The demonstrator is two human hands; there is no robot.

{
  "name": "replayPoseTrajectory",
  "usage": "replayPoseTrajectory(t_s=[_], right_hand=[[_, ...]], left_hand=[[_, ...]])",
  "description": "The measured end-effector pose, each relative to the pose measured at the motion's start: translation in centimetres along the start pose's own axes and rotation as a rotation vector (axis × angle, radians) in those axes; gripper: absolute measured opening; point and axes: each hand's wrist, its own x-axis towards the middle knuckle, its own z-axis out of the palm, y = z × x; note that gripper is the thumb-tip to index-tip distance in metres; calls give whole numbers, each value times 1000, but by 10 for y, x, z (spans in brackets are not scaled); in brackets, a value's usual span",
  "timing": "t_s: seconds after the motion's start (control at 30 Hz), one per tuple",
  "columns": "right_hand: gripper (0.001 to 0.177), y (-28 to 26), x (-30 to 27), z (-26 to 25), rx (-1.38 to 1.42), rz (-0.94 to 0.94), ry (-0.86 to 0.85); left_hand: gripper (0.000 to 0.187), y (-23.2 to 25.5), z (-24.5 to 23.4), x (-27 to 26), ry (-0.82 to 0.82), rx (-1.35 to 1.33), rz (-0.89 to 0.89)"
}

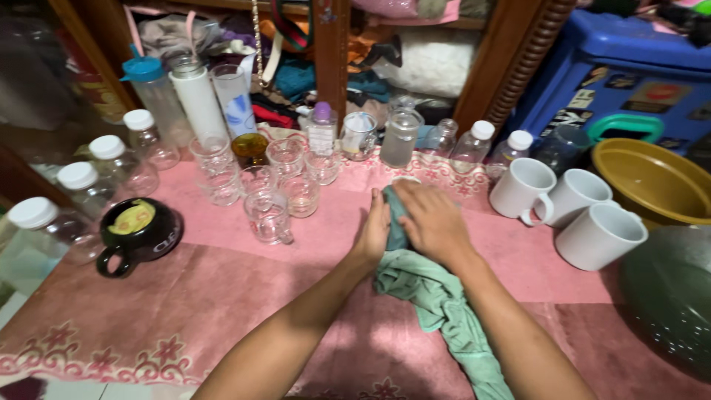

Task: The person wipes the exterior and interior of a black cup and a white patterned mug using a green cloth.

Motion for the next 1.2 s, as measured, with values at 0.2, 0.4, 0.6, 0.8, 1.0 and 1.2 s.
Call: replayPoseTrajectory(t_s=[0.2,0.4,0.6,0.8,1.0,1.2], right_hand=[[31,28,-29,11,194,474,25],[34,8,-21,10,125,561,49],[33,-11,-7,1,94,322,96],[42,-6,-4,-8,32,37,139],[35,3,-18,3,92,348,130],[37,5,-30,12,333,608,204]], left_hand=[[92,9,4,6,31,56,29],[80,-6,-3,9,152,264,51],[70,20,34,-19,219,747,66],[66,17,35,-26,-24,916,152],[70,2,9,4,81,571,-111],[75,32,29,-1,200,247,-274]])
